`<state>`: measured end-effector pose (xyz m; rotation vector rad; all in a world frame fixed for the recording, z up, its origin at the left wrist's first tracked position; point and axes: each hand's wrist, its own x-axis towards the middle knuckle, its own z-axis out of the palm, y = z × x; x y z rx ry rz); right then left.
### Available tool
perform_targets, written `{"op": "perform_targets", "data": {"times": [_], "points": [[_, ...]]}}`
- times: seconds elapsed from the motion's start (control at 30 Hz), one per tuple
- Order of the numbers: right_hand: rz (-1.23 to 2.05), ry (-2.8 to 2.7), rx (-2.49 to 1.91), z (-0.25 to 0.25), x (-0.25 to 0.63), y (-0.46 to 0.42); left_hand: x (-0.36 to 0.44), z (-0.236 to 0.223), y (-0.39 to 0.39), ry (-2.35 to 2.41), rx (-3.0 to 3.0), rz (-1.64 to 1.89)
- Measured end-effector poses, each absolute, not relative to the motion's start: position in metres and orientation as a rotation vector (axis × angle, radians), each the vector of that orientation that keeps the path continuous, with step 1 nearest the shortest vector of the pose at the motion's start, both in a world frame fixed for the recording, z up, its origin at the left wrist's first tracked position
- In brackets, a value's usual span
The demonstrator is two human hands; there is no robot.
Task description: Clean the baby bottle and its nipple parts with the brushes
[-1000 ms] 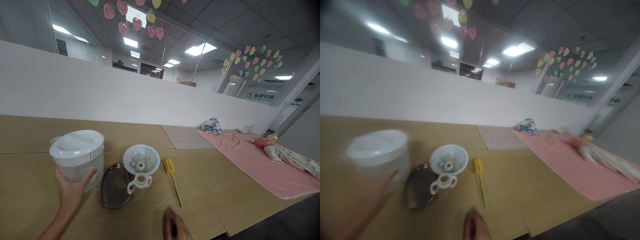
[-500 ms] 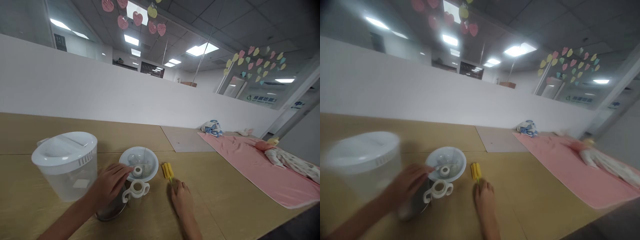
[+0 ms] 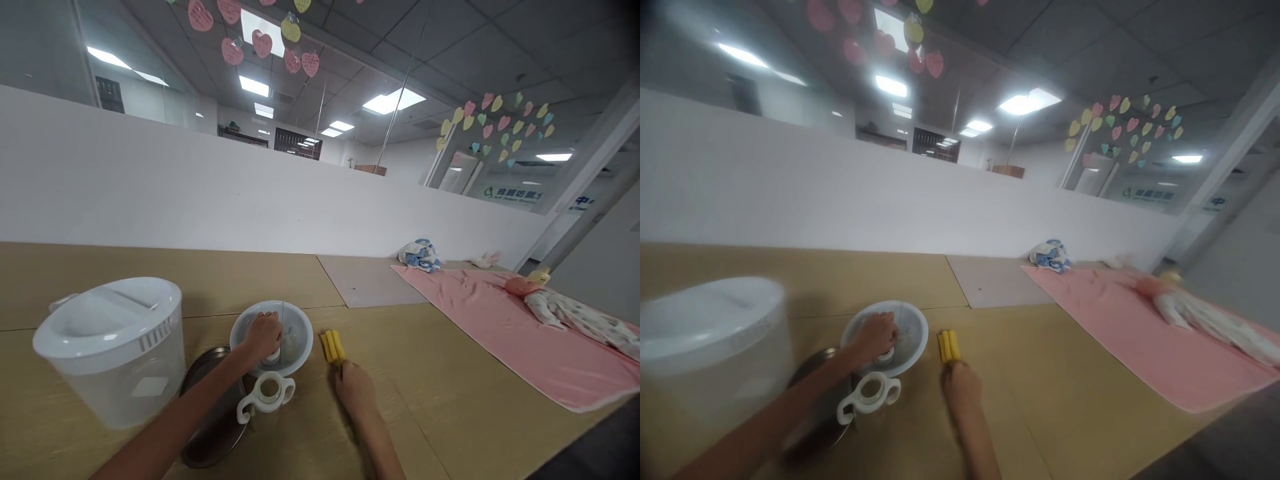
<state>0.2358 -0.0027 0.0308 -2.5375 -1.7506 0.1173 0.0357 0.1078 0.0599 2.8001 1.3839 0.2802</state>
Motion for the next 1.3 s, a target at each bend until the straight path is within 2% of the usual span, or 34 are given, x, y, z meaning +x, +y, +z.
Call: {"op": "perform_targets", "data": {"times": [0.23,0.43,0.57,0.73,0.87,1.03,1.3], "points": [[-0.149,-1.651,-2.264,0.048,0.232,0.014,0.031,0.066,0.101,1.358,2.875,0.316],[-0.222,-1.613,-2.026,0.068,0.206,0.019,0.027,0.065,0.097,1.361,2.884,0.375],[-0.251,-1.644,-1.708,0.062,0.189,0.019,0.019,0.069,0.093,1.403,2.741,0.638],[-0.313,-1.736,-1.472,0.045,0.178,0.023,0.006,0.088,0.089,1.334,2.275,0.972],[-0.306,-1.606,-1.512,0.039,0.182,0.024,-0.002,0.104,0.084,1.228,2.023,1.111],[-0.217,-1.788,-1.301,0.035,0.187,0.024,-0.005,0.108,0.077,1.132,1.797,1.251],[-0.439,-2.027,-1.134,0.036,0.195,0.023,-0.024,0.111,0.078,1.399,1.843,1.345]]}}
